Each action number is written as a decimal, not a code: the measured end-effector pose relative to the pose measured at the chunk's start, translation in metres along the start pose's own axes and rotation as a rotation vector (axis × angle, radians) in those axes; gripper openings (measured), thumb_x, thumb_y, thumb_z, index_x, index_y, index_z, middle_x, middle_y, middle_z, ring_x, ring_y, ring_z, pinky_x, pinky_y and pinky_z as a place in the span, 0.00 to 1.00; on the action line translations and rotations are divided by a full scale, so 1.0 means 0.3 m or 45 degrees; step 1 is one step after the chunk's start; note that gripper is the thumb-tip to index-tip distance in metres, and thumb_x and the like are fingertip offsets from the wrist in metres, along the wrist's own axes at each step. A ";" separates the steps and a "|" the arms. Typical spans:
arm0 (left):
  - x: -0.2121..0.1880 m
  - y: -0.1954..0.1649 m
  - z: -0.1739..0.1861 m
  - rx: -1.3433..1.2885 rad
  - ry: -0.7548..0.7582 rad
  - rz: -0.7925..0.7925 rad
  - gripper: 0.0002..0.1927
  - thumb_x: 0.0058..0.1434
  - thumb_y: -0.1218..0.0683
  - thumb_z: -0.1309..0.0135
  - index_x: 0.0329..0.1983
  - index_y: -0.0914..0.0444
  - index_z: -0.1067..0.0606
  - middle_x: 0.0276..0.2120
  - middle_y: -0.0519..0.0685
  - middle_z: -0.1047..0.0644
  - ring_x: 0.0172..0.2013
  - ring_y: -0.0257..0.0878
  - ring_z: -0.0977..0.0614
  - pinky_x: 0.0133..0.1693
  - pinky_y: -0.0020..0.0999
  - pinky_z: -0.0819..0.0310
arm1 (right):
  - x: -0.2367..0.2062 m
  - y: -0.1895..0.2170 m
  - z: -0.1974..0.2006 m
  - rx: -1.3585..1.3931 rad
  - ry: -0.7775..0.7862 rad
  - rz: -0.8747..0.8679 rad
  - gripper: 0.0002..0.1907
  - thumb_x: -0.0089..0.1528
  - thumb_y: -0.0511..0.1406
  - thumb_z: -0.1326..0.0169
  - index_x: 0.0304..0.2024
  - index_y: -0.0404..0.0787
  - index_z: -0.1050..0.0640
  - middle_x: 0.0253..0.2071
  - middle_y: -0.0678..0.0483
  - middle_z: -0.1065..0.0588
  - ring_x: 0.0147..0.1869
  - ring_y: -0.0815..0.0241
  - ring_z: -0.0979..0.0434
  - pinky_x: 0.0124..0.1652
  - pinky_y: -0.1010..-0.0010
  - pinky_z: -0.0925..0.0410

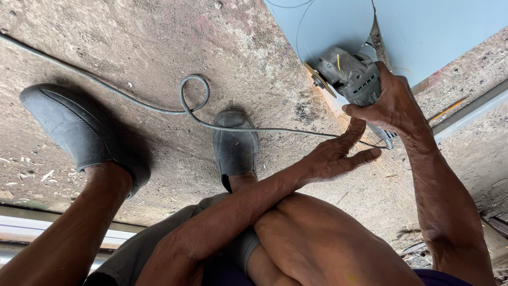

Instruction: The person uses an angle grinder to cut circular shapes along pre-drawn lines on a large metal sheet. They guide the grinder steadily along the curves, producing sparks as the blade cuts through the metal.

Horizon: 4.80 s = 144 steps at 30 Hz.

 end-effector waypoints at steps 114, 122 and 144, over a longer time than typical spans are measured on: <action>-0.094 -0.019 0.040 0.013 -0.229 0.089 0.61 0.59 0.25 0.57 0.81 0.67 0.62 0.71 0.67 0.39 0.57 0.60 0.22 0.57 0.47 0.28 | -0.022 0.108 -0.060 0.334 -0.139 -0.139 0.43 0.50 0.40 0.29 0.64 0.31 0.31 0.51 0.42 0.20 0.53 0.49 0.17 0.55 0.59 0.24; -0.109 -0.042 0.056 0.096 -0.344 -0.055 0.54 0.66 0.28 0.52 0.80 0.67 0.55 0.71 0.70 0.37 0.63 0.63 0.26 0.61 0.48 0.30 | -0.020 0.104 -0.063 0.297 -0.170 -0.086 0.44 0.50 0.39 0.27 0.63 0.30 0.32 0.50 0.41 0.21 0.53 0.50 0.17 0.53 0.59 0.24; -0.136 -0.042 0.067 0.068 -0.251 0.127 0.59 0.60 0.27 0.55 0.80 0.66 0.62 0.55 0.67 0.24 0.46 0.57 0.17 0.50 0.48 0.24 | -0.027 0.158 -0.066 0.369 -0.187 -0.196 0.44 0.47 0.36 0.30 0.63 0.31 0.31 0.51 0.41 0.21 0.53 0.49 0.17 0.53 0.58 0.24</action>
Point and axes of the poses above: each hand's wrist, its own x-axis towards the middle knuckle, its own z-axis out of the back of the hand, y = z × x, the point moved 5 cm from there along x, towards the middle knuckle
